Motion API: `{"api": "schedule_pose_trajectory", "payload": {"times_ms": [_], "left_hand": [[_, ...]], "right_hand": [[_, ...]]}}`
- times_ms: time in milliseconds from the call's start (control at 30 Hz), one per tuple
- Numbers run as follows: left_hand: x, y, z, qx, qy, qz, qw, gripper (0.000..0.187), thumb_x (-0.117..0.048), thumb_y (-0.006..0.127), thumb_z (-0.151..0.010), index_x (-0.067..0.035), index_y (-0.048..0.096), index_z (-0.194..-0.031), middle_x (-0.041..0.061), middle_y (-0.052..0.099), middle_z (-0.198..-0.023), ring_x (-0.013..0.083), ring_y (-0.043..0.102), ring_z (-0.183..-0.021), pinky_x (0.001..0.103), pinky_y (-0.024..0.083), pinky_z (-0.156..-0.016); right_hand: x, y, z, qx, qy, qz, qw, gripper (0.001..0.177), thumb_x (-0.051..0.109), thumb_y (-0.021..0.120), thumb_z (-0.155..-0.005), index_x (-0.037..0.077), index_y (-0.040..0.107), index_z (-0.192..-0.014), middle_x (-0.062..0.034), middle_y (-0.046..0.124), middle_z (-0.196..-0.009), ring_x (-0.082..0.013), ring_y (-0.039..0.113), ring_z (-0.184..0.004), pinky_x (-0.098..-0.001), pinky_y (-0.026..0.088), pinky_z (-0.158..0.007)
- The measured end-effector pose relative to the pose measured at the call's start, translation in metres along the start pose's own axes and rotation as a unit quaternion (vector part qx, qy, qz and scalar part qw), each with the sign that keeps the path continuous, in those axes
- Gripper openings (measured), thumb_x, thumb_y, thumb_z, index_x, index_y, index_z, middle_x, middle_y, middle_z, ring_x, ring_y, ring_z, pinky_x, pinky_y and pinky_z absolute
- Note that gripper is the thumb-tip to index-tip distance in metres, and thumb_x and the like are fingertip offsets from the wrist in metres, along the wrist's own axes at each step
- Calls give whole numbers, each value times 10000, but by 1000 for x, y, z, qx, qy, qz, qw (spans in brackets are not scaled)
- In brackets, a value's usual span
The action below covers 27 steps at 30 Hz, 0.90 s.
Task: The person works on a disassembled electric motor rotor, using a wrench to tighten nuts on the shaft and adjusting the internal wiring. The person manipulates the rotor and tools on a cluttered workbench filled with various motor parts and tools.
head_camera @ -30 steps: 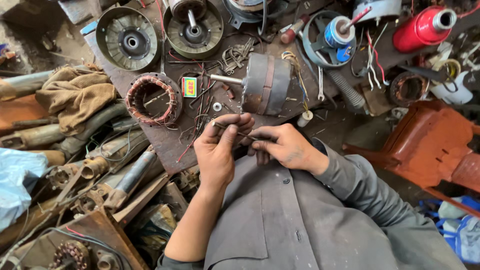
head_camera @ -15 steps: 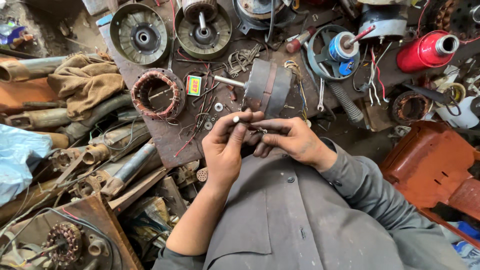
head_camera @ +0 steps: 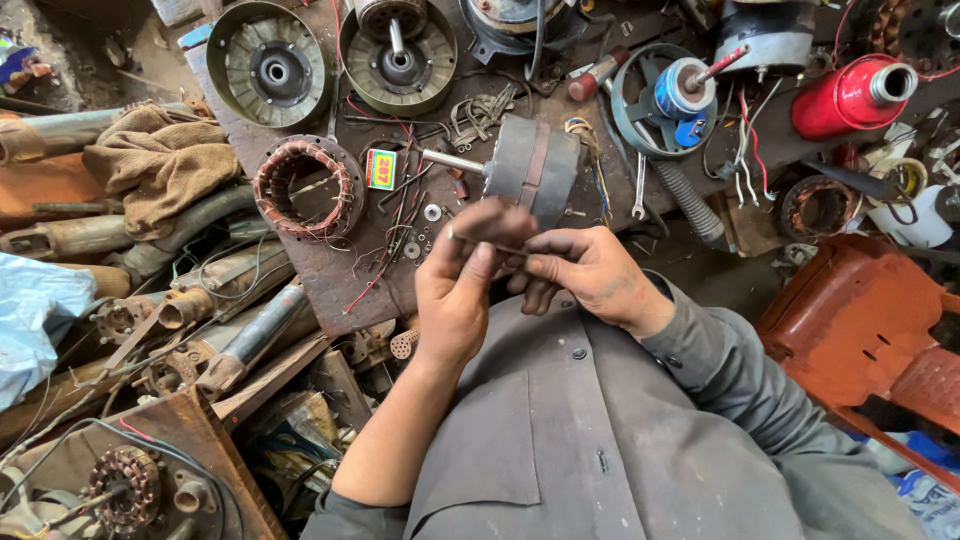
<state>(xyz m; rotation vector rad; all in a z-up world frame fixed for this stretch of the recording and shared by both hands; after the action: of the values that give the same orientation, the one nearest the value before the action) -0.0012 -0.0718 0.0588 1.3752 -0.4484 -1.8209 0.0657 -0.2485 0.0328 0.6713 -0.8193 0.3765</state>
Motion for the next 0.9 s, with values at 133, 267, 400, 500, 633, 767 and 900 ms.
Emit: {"api": "schedule_pose_trajectory", "payload": {"times_ms": [133,267,400,500,633,767,900], "left_hand": [[21,-21,-2,-83,92,-71,990,143,35,700,-949,52,608,-1056,174,747,-1000,265,746,-937,423,619,-838],[41,-38,-14,-122,198,-31,972,156,14,709,-997,-5,555,-980,149,715,-943,217,708,-836,401,604,-793],[39,-52,-30,-196,143,23,970,191,-177,631,-1049,8,602,-1013,88,668,-882,178,671,-782,342,590,-727],[29,-70,-52,-230,46,-35,972,274,-289,537,-1053,-26,609,-1037,69,684,-908,129,656,-741,253,512,-601],[33,-89,-87,-188,-5,-75,979,192,-171,575,-1049,-13,608,-1152,56,681,-960,51,532,-664,198,375,-488],[36,-89,-115,-114,-50,-63,990,263,-117,547,-1033,3,575,-1266,109,713,-1108,44,534,-647,182,371,-471],[40,-88,-122,-84,-58,26,994,319,-103,561,-1025,10,547,-1323,158,700,-1284,41,499,-584,175,329,-419]], "right_hand": [[2,5,6,-39,-25,25,999,261,40,606,-990,-96,670,-1203,-160,766,-940,-198,754,-758,-332,626,-688],[11,10,11,-80,-70,152,983,216,7,619,-987,-85,698,-1165,-153,770,-943,-195,760,-796,-309,624,-706],[26,-1,10,-100,-139,12,985,201,80,607,-1017,-46,659,-1164,-86,738,-990,-142,714,-852,-264,585,-760],[37,-14,-3,-134,-154,-15,979,169,125,665,-1035,-16,675,-1128,-46,683,-921,-104,616,-795,-245,487,-709],[44,-7,-22,-238,-197,321,895,165,174,744,-1000,25,682,-1034,-74,612,-765,-177,554,-663,-326,439,-591],[42,17,-25,-276,-302,512,756,163,189,732,-975,62,631,-964,-114,671,-837,-298,662,-700,-404,488,-611],[37,15,-24,-289,-323,523,734,173,192,730,-982,55,624,-985,-140,665,-852,-364,658,-750,-447,485,-637]]}}
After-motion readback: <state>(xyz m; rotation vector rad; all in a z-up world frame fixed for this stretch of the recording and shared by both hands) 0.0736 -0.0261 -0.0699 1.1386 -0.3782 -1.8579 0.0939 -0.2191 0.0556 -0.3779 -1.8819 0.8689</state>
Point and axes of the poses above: each hand's wrist, its own z-axis away from the middle knuckle, its own y-axis out of the palm, x = y × z, the point moved 1 cm from there along -z, towards the middle knuckle
